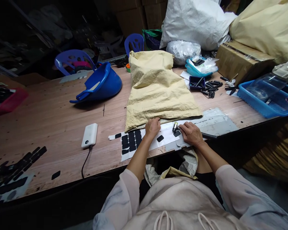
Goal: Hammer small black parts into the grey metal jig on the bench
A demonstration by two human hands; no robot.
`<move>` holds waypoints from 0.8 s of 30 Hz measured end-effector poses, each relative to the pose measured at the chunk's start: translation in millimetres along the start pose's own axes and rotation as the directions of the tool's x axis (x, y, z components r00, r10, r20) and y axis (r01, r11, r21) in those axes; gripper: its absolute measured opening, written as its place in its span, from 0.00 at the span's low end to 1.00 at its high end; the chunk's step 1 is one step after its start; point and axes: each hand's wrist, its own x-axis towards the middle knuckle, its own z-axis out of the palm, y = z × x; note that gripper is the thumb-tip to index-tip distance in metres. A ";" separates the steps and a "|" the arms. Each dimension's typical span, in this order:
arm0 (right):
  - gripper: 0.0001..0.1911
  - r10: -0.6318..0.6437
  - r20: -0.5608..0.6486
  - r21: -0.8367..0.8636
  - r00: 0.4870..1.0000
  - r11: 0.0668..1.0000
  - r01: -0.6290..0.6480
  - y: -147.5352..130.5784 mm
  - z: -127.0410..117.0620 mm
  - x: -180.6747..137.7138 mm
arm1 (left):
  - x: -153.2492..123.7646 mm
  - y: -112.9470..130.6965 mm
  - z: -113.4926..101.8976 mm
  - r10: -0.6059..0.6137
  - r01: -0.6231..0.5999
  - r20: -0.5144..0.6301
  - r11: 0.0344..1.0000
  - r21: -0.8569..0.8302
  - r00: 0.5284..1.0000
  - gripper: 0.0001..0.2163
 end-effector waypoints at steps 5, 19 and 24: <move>0.12 0.009 0.005 0.014 1.000 1.000 -0.009 -2.2 -0.7 -0.5 | 30.0 5.8 -3.1 0.035 -0.032 -0.025 0.995 0.092 0.999 0.17; 0.11 0.028 0.031 0.024 0.999 0.999 -0.029 -6.7 -1.6 -1.4 | 105.5 74.8 2.0 0.062 -0.061 -0.015 0.998 0.033 0.998 0.19; 0.11 0.036 0.044 0.014 0.998 0.999 -0.036 -9.3 -2.2 -2.0 | 117.4 118.4 37.2 0.269 -0.265 0.078 0.962 -0.060 0.960 0.17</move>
